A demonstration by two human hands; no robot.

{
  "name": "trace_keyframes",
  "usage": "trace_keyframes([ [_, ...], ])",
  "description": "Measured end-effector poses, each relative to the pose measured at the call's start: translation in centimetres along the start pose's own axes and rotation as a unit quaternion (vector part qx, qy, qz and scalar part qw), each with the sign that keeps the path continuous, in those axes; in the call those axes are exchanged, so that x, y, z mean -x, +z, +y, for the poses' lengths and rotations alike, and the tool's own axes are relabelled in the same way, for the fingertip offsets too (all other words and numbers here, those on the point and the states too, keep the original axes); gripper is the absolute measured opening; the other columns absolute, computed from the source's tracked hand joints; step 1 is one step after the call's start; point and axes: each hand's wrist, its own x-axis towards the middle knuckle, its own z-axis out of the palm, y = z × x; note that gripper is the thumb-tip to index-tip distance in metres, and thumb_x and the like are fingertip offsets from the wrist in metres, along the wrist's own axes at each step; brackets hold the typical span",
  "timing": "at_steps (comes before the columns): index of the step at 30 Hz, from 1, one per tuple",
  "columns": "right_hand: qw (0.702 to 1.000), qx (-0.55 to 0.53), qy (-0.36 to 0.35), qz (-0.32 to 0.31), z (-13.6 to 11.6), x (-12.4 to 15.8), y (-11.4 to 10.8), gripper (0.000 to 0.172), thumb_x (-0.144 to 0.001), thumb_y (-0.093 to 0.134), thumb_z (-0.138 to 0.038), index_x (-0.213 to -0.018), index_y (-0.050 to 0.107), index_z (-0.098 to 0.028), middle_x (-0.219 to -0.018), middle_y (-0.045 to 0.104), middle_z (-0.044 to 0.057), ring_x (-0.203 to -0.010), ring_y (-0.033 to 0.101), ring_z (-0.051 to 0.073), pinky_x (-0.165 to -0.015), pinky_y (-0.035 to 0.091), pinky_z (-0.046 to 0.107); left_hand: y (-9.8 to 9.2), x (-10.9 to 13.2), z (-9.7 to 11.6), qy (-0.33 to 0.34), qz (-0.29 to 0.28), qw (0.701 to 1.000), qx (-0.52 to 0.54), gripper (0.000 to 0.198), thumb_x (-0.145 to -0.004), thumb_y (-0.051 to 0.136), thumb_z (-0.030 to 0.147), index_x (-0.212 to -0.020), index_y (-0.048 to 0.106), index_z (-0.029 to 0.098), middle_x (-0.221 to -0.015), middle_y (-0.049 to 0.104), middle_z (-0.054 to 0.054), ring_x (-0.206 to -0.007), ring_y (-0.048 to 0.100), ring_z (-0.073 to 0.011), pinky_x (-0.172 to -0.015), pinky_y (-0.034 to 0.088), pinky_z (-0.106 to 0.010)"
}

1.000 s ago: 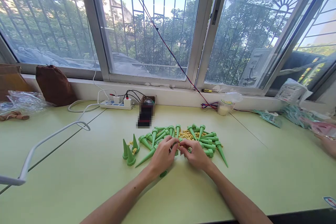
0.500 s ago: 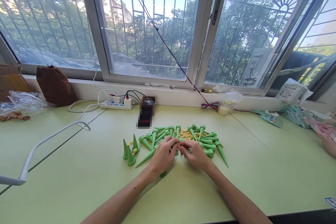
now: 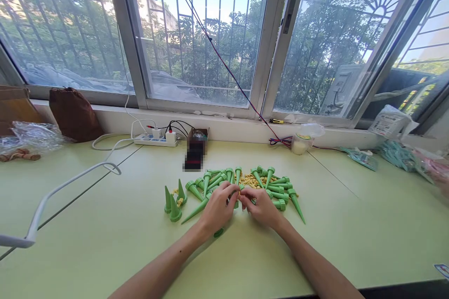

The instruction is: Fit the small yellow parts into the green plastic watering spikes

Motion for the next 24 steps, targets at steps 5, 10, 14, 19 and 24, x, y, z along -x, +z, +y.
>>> trace_keyframes([
  [5, 1.0, -0.001, -0.002, 0.001, -0.01, 0.01, 0.01, 0.022, -0.096, 0.054, -0.026, -0.079, 0.065, -0.018, -0.065, 0.065, 0.0, -0.06, 0.056, 0.014, -0.06, 0.04, 0.026, -0.04, -0.12, 0.11, 0.011, 0.003, 1.0, 0.007, 0.025, -0.099, 0.044, 0.019, -0.101, 0.07, 0.021, -0.093, 0.063, -0.005, -0.083, 0.062, -0.0188, -0.076, 0.049, -0.031],
  [10, 1.0, -0.002, -0.003, 0.003, -0.17, -0.02, -0.04, 0.026, -0.097, 0.054, -0.027, -0.074, 0.063, -0.019, -0.064, 0.063, -0.001, -0.059, 0.054, 0.014, -0.059, 0.039, 0.026, -0.1, -0.09, 0.15, 0.014, 0.004, 1.0, 0.012, 0.027, -0.1, 0.044, 0.019, -0.101, 0.07, 0.022, -0.094, 0.064, -0.006, -0.085, 0.063, -0.0191, -0.077, 0.05, -0.031],
  [14, 1.0, 0.002, -0.001, 0.005, -0.31, -0.04, -0.02, 0.034, -0.099, 0.051, -0.031, -0.068, 0.06, -0.019, -0.06, 0.059, -0.002, -0.056, 0.05, 0.013, -0.058, 0.037, 0.026, -0.06, -0.08, 0.07, 0.017, 0.01, 1.0, 0.009, 0.026, -0.099, 0.044, 0.019, -0.101, 0.07, 0.022, -0.094, 0.065, -0.006, -0.085, 0.063, -0.0193, -0.078, 0.05, -0.032],
  [19, 1.0, 0.004, 0.006, 0.008, -0.24, -0.06, 0.09, 0.043, -0.102, 0.047, -0.039, -0.065, 0.058, -0.02, -0.058, 0.057, -0.001, -0.054, 0.048, 0.013, -0.057, 0.037, 0.027, 0.04, -0.1, -0.02, 0.025, 0.012, 1.0, 0.005, 0.027, -0.1, 0.043, 0.019, -0.104, 0.07, 0.021, -0.092, 0.065, -0.006, -0.083, 0.063, -0.0184, -0.078, 0.051, -0.032],
  [24, 1.0, 0.005, 0.004, 0.015, -0.09, -0.08, 0.04, 0.045, -0.103, 0.046, -0.044, -0.067, 0.059, -0.02, -0.059, 0.058, -0.001, -0.054, 0.05, 0.014, -0.057, 0.039, 0.027, 0.09, -0.06, -0.11, 0.023, 0.011, 1.0, -0.002, 0.025, -0.099, 0.045, 0.018, -0.105, 0.069, 0.021, -0.096, 0.066, -0.006, -0.086, 0.065, -0.0192, -0.079, 0.052, -0.032],
])
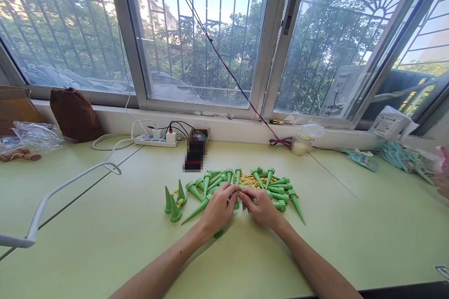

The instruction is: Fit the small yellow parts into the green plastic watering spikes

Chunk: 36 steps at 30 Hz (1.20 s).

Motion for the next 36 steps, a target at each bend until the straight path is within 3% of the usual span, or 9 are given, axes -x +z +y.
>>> trace_keyframes([
  [4, 1.0, 0.008, 0.0, 0.011, 0.16, -0.03, 0.03, 0.047, -0.103, 0.045, -0.048, -0.069, 0.061, -0.02, -0.06, 0.061, 0.0, -0.054, 0.051, 0.014, -0.056, 0.04, 0.027, 0.14, 0.1, -0.15, -0.006, 0.012, 1.0, 0.004, 0.025, -0.097, 0.048, 0.02, -0.118, 0.063, 0.022, -0.101, 0.068, -0.007, -0.083, 0.065, -0.0193, -0.075, 0.053, -0.031],
  [9, 0.999, 0.003, 0.021, 0.031, 0.54, -0.07, 0.14, 0.05, -0.102, 0.044, -0.056, -0.074, 0.062, -0.019, -0.06, 0.061, 0.0, -0.051, 0.053, 0.014, -0.053, 0.042, 0.026, 0.48, 0.29, -0.34, -0.026, 0.008, 0.999, 0.025, 0.044, -0.096, 0.048, 0.019, -0.14, 0.041, 0.024, -0.083, 0.06, 0.001, -0.065, 0.06, -0.0145, -0.067, 0.05, -0.027],
  [15, 0.999, -0.005, 0.021, 0.041, 0.59, -0.08, 0.21, 0.047, -0.101, 0.044, -0.056, -0.076, 0.06, -0.02, -0.062, 0.057, 0.0, -0.052, 0.054, 0.014, -0.052, 0.042, 0.025, 0.58, 0.35, -0.26, -0.03, -0.002, 0.998, 0.059, 0.051, -0.095, 0.048, 0.017, -0.143, 0.032, 0.026, -0.088, 0.058, 0.002, -0.062, 0.059, -0.0119, -0.064, 0.047, -0.024],
  [20, 0.999, -0.02, 0.025, 0.041, 0.65, 0.02, 0.26, 0.036, -0.101, 0.048, -0.049, -0.082, 0.059, -0.021, -0.063, 0.059, -0.001, -0.054, 0.055, 0.014, -0.057, 0.044, 0.025, 0.54, 0.41, -0.14, -0.017, -0.053, 0.995, 0.081, 0.054, -0.096, 0.043, 0.016, -0.147, 0.027, 0.026, -0.097, 0.065, -0.002, -0.07, 0.064, -0.0145, -0.073, 0.051, -0.029],
  [31, 0.995, -0.039, -0.009, 0.091, 0.59, 0.1, 0.55, 0.027, -0.098, 0.051, -0.044, -0.087, 0.055, -0.02, -0.07, 0.056, 0.0, -0.061, 0.055, 0.016, -0.06, 0.046, 0.026, 0.23, 0.36, 0.32, -0.016, -0.078, 0.995, 0.053, 0.046, -0.097, 0.046, 0.02, -0.141, 0.036, 0.025, -0.096, 0.07, -0.002, -0.08, 0.065, -0.0173, -0.077, 0.049, -0.029],
  [33, 0.994, -0.037, -0.015, 0.106, 0.56, 0.17, 0.59, 0.026, -0.099, 0.051, -0.043, -0.085, 0.054, -0.02, -0.069, 0.055, -0.001, -0.061, 0.054, 0.015, -0.059, 0.045, 0.026, 0.18, 0.3, 0.36, -0.021, -0.078, 0.996, 0.036, 0.037, -0.097, 0.048, 0.023, -0.134, 0.044, 0.023, -0.094, 0.069, -0.002, -0.082, 0.065, -0.0181, -0.077, 0.048, -0.029],
  [36, 0.991, -0.025, -0.02, 0.128, 0.5, 0.24, 0.56, 0.026, -0.098, 0.052, -0.04, -0.081, 0.051, -0.021, -0.066, 0.053, -0.002, -0.06, 0.051, 0.015, -0.059, 0.044, 0.026, 0.13, 0.23, 0.34, -0.013, -0.079, 0.997, 0.011, 0.015, -0.097, 0.05, 0.024, -0.109, 0.057, 0.021, -0.093, 0.067, -0.003, -0.085, 0.063, -0.0189, -0.076, 0.047, -0.029],
])
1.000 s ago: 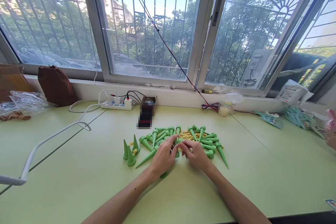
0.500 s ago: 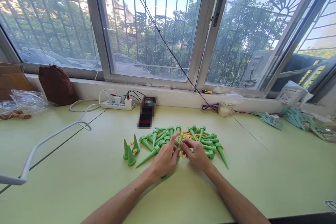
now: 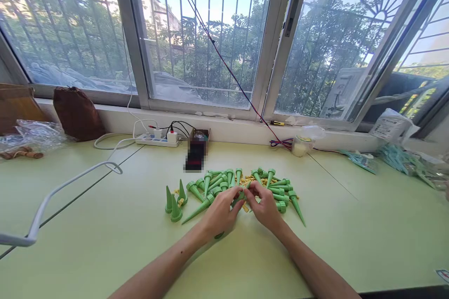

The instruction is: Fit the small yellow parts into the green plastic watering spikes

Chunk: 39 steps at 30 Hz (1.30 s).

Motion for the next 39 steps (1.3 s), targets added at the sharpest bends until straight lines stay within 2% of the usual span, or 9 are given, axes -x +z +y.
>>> trace_keyframes([
  [3, 1.0, 0.014, -0.006, 0.014, 0.0, 0.0, 0.0, 0.024, -0.098, 0.052, -0.038, -0.08, 0.051, -0.021, -0.066, 0.052, -0.002, -0.059, 0.05, 0.015, -0.059, 0.043, 0.026, 0.0, 0.0, -0.1, 0.013, 0.004, 1.0, -0.015, 0.01, -0.097, 0.049, 0.025, -0.095, 0.058, 0.02, -0.091, 0.066, -0.003, -0.084, 0.061, -0.0188, -0.075, 0.046, -0.029],
  [7, 1.0, 0.014, -0.01, 0.017, 0.1, -0.1, 0.0, 0.022, -0.097, 0.053, -0.037, -0.082, 0.052, -0.021, -0.066, 0.052, -0.002, -0.06, 0.051, 0.015, -0.059, 0.043, 0.026, 0.0, -0.1, -0.2, 0.014, 0.007, 0.999, -0.027, 0.012, -0.098, 0.049, 0.026, -0.091, 0.057, 0.02, -0.088, 0.064, -0.003, -0.08, 0.058, -0.0182, -0.073, 0.045, -0.029],
  [10, 1.0, -0.006, 0.006, 0.019, 0.0, -0.2, 0.0, 0.02, -0.098, 0.052, -0.039, -0.093, 0.056, -0.02, -0.066, 0.052, -0.003, -0.057, 0.051, 0.015, -0.058, 0.043, 0.026, -0.3, -0.2, -0.4, 0.014, 0.016, 0.999, -0.04, 0.011, -0.097, 0.05, 0.025, -0.089, 0.056, 0.02, -0.088, 0.063, -0.003, -0.081, 0.059, -0.0188, -0.073, 0.046, -0.03],
  [14, 0.998, -0.028, 0.035, 0.034, 0.0, -0.3, 0.0, 0.024, -0.099, 0.05, -0.042, -0.103, 0.057, -0.019, -0.063, 0.05, -0.004, -0.053, 0.05, 0.015, -0.053, 0.041, 0.026, -1.1, -0.7, -0.7, 0.003, 0.079, 0.996, -0.034, 0.006, -0.096, 0.051, 0.022, -0.095, 0.056, 0.02, -0.094, 0.064, -0.005, -0.087, 0.061, -0.02, -0.079, 0.049, -0.032],
  [18, 0.998, -0.027, 0.042, 0.022, 0.0, -0.3, 0.0, 0.027, -0.099, 0.049, -0.044, -0.094, 0.059, -0.02, -0.061, 0.051, -0.003, -0.052, 0.05, 0.015, -0.051, 0.039, 0.026, -1.9, -1.2, -1.3, -0.02, 0.154, 0.987, -0.041, 0.007, -0.094, 0.05, 0.02, -0.098, 0.055, 0.02, -0.095, 0.064, -0.006, -0.09, 0.063, -0.0213, -0.083, 0.05, -0.034],
  [24, 0.999, -0.019, 0.035, 0.01, 0.1, -0.3, 0.1, 0.029, -0.099, 0.05, -0.044, -0.087, 0.061, -0.019, -0.06, 0.049, -0.003, -0.052, 0.049, 0.014, -0.052, 0.038, 0.026, -3.1, -1.6, -2.3, -0.049, 0.203, 0.975, -0.069, 0.007, -0.093, 0.049, 0.022, -0.095, 0.055, 0.02, -0.092, 0.065, -0.006, -0.088, 0.064, -0.0231, -0.081, 0.051, -0.036],
  [31, 0.999, -0.01, 0.032, -0.002, 0.4, -0.2, 0.1, 0.033, -0.1, 0.049, -0.045, -0.081, 0.06, -0.02, -0.056, 0.049, -0.004, -0.049, 0.046, 0.014, -0.051, 0.037, 0.025, -3.4, -1.8, -2.9, -0.068, 0.258, 0.96, -0.088, 0.013, -0.092, 0.047, 0.02, -0.101, 0.057, 0.02, -0.09, 0.067, -0.007, -0.082, 0.066, -0.0235, -0.077, 0.052, -0.035],
  [36, 0.999, -0.001, 0.034, -0.006, 0.3, -0.2, 0.0, 0.035, -0.1, 0.049, -0.045, -0.079, 0.06, -0.02, -0.055, 0.049, -0.003, -0.05, 0.045, 0.014, -0.051, 0.036, 0.025, -3.3, -1.7, -2.1, -0.083, 0.253, 0.962, -0.066, 0.018, -0.091, 0.047, 0.019, -0.106, 0.057, 0.019, -0.089, 0.068, -0.006, -0.081, 0.067, -0.0229, -0.077, 0.053, -0.035],
  [39, 0.999, 0.004, 0.034, -0.009, 0.2, -0.2, 0.0, 0.036, -0.1, 0.049, -0.046, -0.078, 0.059, -0.02, -0.056, 0.049, -0.003, -0.05, 0.045, 0.013, -0.051, 0.036, 0.025, -3.4, -1.4, -1.3, -0.095, 0.247, 0.963, -0.053, 0.037, -0.09, 0.046, 0.015, -0.127, 0.05, 0.019, -0.091, 0.068, -0.005, -0.08, 0.068, -0.021, -0.077, 0.053, -0.034],
])
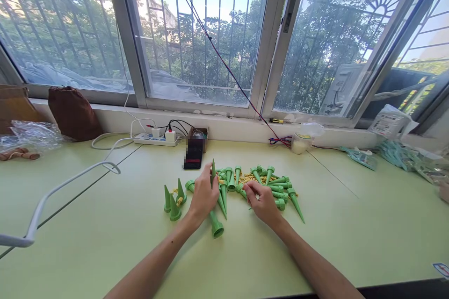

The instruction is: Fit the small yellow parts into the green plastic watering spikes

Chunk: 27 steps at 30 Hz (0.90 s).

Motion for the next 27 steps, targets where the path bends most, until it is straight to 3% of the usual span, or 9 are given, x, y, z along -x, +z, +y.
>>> trace_keyframes([
  [3, 1.0, -0.002, 0.001, -0.007, -0.1, 0.0, 0.0, 0.037, -0.1, 0.048, -0.047, -0.076, 0.058, -0.02, -0.055, 0.048, -0.004, -0.05, 0.045, 0.013, -0.051, 0.036, 0.025, -0.2, 0.5, 0.6, -0.009, -0.029, 0.999, -0.042, 0.068, -0.087, 0.042, 0.007, -0.151, 0.026, 0.023, -0.099, 0.066, -0.006, -0.077, 0.068, -0.0191, -0.072, 0.052, -0.031],
  [6, 1.0, 0.003, -0.002, -0.01, -0.1, 0.0, -0.1, 0.037, -0.1, 0.048, -0.046, -0.075, 0.057, -0.02, -0.056, 0.049, -0.003, -0.051, 0.046, 0.013, -0.052, 0.036, 0.025, -0.1, 0.9, 0.9, 0.006, -0.102, 0.983, -0.153, 0.077, -0.081, 0.038, -0.004, -0.151, 0.035, 0.026, -0.113, 0.061, -0.011, -0.076, 0.068, -0.0174, -0.069, 0.051, -0.028],
  [8, 1.0, 0.001, -0.002, -0.011, -0.1, 0.0, -0.1, 0.036, -0.1, 0.048, -0.045, -0.076, 0.057, -0.02, -0.057, 0.05, -0.003, -0.052, 0.046, 0.014, -0.053, 0.036, 0.025, 0.0, 1.0, 0.9, 0.014, -0.116, 0.972, -0.202, 0.076, -0.076, 0.037, -0.008, -0.145, 0.046, 0.023, -0.122, 0.057, -0.013, -0.083, 0.068, -0.0185, -0.073, 0.052, -0.028],
  [12, 1.0, -0.001, 0.0, -0.014, -0.1, 0.1, -0.1, 0.036, -0.101, 0.048, -0.044, -0.075, 0.057, -0.021, -0.057, 0.049, -0.003, -0.051, 0.046, 0.014, -0.052, 0.036, 0.026, -0.1, 0.9, 1.0, 0.006, -0.055, 0.964, -0.26, 0.076, -0.072, 0.042, -0.009, -0.145, 0.044, 0.012, -0.128, 0.052, -0.017, -0.105, 0.064, -0.0261, -0.086, 0.053, -0.034],
  [17, 1.0, -0.004, 0.001, -0.02, 0.0, 0.1, -0.1, 0.036, -0.101, 0.048, -0.044, -0.075, 0.056, -0.021, -0.056, 0.049, -0.003, -0.05, 0.045, 0.014, -0.052, 0.035, 0.026, -0.9, 0.5, 1.1, 0.005, -0.058, 0.919, -0.391, 0.06, -0.08, 0.044, -0.004, -0.14, 0.049, 0.0, -0.121, 0.056, -0.021, -0.11, 0.059, -0.0321, -0.098, 0.048, -0.042],
  [23, 1.0, -0.007, 0.003, -0.021, 0.0, 0.1, 0.0, 0.037, -0.1, 0.048, -0.047, -0.077, 0.059, -0.02, -0.055, 0.051, -0.003, -0.05, 0.047, 0.014, -0.052, 0.037, 0.026, -1.9, -0.1, 1.2, -0.02, -0.101, 0.896, -0.432, 0.05, -0.086, 0.045, -0.001, -0.134, 0.056, 0.006, -0.117, 0.061, -0.018, -0.104, 0.061, -0.0293, -0.088, 0.05, -0.039],
  [27, 1.0, -0.002, 0.004, -0.02, 0.0, 0.1, 0.1, 0.039, -0.1, 0.047, -0.048, -0.076, 0.059, -0.02, -0.055, 0.051, -0.003, -0.05, 0.047, 0.014, -0.052, 0.038, 0.026, -2.1, -0.2, 1.3, -0.02, -0.109, 0.895, -0.433, 0.039, -0.087, 0.046, 0.001, -0.119, 0.065, 0.009, -0.108, 0.064, -0.017, -0.102, 0.061, -0.0301, -0.086, 0.049, -0.04],
])
